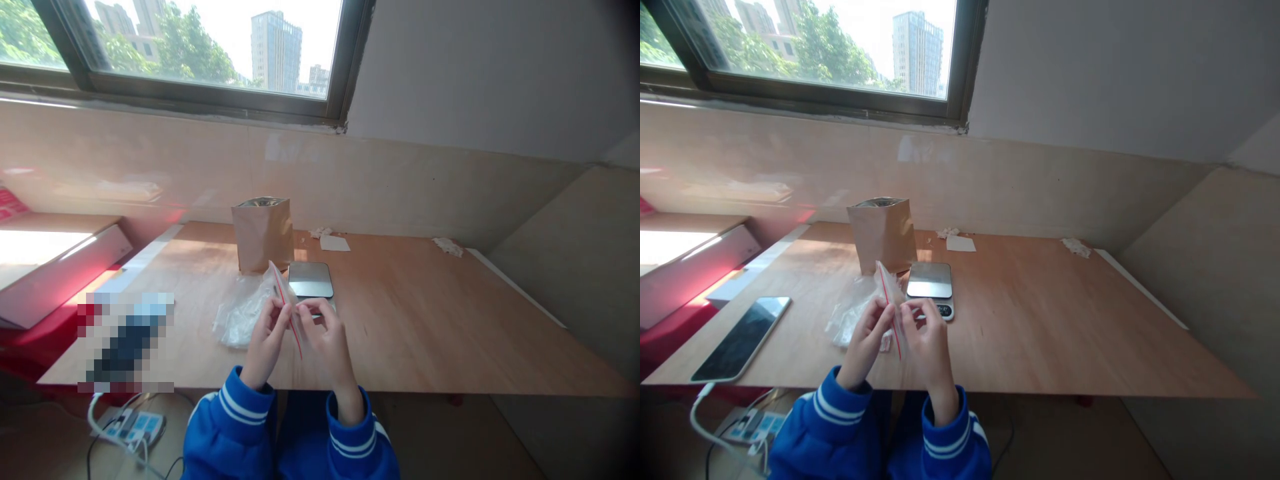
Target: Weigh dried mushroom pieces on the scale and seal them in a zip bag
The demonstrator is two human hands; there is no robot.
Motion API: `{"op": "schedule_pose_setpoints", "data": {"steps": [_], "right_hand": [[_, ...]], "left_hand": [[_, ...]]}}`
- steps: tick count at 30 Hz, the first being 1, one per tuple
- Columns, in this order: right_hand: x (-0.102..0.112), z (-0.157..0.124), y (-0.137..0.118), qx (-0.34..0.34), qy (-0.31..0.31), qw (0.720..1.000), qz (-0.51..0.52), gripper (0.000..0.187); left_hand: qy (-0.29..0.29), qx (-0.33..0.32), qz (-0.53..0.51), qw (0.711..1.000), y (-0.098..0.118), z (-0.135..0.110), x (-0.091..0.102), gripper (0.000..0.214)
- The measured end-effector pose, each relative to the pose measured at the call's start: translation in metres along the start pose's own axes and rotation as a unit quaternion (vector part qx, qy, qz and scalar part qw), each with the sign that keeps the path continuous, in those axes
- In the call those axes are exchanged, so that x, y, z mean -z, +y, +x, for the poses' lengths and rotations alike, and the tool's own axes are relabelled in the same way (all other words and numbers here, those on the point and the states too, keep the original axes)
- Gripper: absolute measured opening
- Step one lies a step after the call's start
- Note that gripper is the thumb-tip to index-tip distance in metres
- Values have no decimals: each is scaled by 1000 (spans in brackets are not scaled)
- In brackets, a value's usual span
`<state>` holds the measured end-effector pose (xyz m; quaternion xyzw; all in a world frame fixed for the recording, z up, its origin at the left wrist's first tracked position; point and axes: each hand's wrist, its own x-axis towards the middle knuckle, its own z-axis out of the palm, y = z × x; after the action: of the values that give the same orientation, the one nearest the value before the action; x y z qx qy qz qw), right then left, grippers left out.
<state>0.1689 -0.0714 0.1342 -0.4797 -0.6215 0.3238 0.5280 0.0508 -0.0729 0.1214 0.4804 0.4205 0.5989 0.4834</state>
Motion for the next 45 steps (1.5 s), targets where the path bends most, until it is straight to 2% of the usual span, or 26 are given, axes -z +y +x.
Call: {"op": "schedule_pose_setpoints", "data": {"steps": [2, 8, 15, 22, 24, 28, 30, 33, 36, 41, 42, 45], "right_hand": [[-5, -1, -5, 14, -33, 999, 2, 17], [-15, -2, -4, 27, -39, 999, -15, 13], [-14, -2, -2, 0, -31, 999, 7, 19], [-22, -4, -1, -31, 10, 999, -2, 18], [-18, -3, 4, -33, 40, 999, -2, 17], [5, 4, 23, -67, 203, 976, 30, 21], [15, 6, 30, -80, 230, 967, 70, 25], [17, 5, 26, -76, 199, 969, 124, 29], [7, 0, 12, -60, 176, 970, 159, 29], [-10, -3, -1, -68, 179, 953, 235, 28], [-12, -3, 0, -74, 176, 951, 242, 28], [-20, -3, 4, -88, 149, 952, 251, 28]], "left_hand": [[13, 6, -8, 1000, 0, 2, 1, 30], [23, 44, 15, 999, -6, 2, 9, 33], [-4, -43, 134, 990, 1, 2, 10, 28], [0, -55, 194, 980, -4, 3, 12, 22], [-2, -61, 205, 977, -5, 2, 16, 22], [60, -86, 228, 968, 1, 2, 30, 26], [64, -86, 229, 967, 3, 2, 36, 28], [50, -82, 189, 977, -1, 3, 40, 32], [55, -65, 103, 991, -13, 6, 41, 40], [145, 20, -55, 988, -38, 13, 33, 45], [136, 34, -89, 986, -41, 13, 30, 49], [45, 93, -207, 973, -47, 13, 18, 61]]}}
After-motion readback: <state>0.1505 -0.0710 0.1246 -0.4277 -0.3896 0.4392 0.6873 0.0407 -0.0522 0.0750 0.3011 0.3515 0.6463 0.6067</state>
